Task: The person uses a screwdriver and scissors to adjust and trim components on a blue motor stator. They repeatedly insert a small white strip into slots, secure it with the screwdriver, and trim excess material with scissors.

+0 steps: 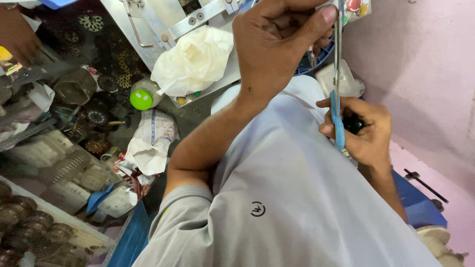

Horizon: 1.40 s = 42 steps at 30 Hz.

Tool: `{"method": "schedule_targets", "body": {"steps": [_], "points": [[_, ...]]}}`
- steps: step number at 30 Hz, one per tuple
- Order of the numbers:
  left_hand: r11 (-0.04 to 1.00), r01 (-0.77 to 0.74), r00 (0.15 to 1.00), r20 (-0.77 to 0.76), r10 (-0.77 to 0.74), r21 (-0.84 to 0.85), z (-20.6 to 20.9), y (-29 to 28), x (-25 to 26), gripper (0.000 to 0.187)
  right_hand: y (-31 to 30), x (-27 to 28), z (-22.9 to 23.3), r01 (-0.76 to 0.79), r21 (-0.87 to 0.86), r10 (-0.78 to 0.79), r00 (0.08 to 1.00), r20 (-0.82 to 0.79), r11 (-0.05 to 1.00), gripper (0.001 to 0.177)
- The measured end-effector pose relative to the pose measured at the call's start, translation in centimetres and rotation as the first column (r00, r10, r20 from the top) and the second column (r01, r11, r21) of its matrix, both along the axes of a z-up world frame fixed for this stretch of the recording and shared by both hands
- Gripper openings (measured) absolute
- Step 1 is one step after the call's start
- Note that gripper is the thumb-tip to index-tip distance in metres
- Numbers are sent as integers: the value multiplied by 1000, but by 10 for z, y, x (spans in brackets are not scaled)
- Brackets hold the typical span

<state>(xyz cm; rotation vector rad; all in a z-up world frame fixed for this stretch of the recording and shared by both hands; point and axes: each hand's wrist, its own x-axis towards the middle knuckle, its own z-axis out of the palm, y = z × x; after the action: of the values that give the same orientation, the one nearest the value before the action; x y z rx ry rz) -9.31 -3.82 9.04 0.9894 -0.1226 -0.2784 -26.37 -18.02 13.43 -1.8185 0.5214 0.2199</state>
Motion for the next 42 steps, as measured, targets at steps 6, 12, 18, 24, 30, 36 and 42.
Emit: {"method": "schedule_targets", "body": {"steps": [6,12,18,24,30,36,42], "points": [[997,60,998,-29,-61,-41,-7,2,0,12,2,-4,-2,-17,-4,17,996,92,1000,39],[997,72,997,-19,-72,-5,-6,5,0,14,0,-15,-4,16,-39,-17,1000,-15,999,34],[996,81,997,2,-81,-41,-5,19,-2,18,-18,9,-17,-42,-538,37,999,-20,842,35],[979,200,976,-76,-203,-40,-6,38,-14,17,-13,77,-38,-142,-871,292,956,2,470,29],[926,207,966,80,-244,315,-2,56,-30,10,-5,69,3,-182,-722,457,866,204,668,23],[921,290,944,80,-320,260,-1,48,-40,10,4,56,10,-100,-439,285,880,379,893,17],[902,403,915,-64,-397,158,-6,47,-46,16,9,57,5,-86,-574,416,776,474,814,19]]}}
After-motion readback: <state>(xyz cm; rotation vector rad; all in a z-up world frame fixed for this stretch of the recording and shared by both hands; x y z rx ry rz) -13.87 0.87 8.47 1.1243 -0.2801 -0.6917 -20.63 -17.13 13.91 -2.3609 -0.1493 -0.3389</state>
